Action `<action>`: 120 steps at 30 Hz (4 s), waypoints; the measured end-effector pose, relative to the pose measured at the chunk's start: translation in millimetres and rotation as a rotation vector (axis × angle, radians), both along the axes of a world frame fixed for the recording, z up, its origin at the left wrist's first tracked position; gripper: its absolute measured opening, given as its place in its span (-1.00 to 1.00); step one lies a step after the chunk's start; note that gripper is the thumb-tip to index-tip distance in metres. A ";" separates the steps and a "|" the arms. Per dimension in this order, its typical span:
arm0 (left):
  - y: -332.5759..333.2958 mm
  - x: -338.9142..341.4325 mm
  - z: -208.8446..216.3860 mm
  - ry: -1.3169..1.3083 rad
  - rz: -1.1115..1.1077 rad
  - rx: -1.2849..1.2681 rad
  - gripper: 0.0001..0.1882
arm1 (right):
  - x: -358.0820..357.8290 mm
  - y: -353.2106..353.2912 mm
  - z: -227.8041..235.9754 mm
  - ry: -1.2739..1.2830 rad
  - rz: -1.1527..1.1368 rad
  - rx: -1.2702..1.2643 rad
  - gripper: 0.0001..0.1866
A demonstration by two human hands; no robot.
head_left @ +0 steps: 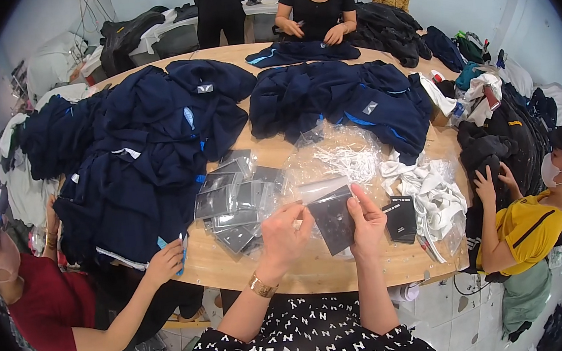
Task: Placing small labels into clear plastic zip-lock bags at a factory workstation.
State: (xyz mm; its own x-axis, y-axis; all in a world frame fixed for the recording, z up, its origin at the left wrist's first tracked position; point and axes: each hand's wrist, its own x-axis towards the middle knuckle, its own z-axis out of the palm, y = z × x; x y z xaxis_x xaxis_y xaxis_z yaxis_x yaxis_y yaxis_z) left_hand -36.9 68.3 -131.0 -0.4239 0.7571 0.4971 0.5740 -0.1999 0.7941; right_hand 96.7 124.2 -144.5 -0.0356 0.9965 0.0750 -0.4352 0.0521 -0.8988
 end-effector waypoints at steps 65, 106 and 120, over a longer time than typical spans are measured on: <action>20.1 20.9 2.7 -1.373 -0.276 0.024 -0.81 | 22.1 -10.4 47.6 0.132 0.404 0.016 -0.42; 21.2 22.8 5.3 -1.405 -0.375 -0.033 -0.82 | 7.2 -0.2 24.7 0.023 0.181 0.091 -0.66; 8.4 30.2 -23.8 -0.696 -0.290 0.084 -0.78 | 0.6 2.7 18.5 0.340 0.007 -0.030 -0.67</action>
State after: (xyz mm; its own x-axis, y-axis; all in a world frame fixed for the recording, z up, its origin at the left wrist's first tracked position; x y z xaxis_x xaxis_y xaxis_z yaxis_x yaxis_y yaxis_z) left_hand -6.7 76.6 -154.8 -0.4508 0.8573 0.2486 -0.1389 -0.3424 0.9292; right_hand 97.4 126.9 -126.0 -0.0204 0.9983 0.0540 -0.7101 0.0236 -0.7037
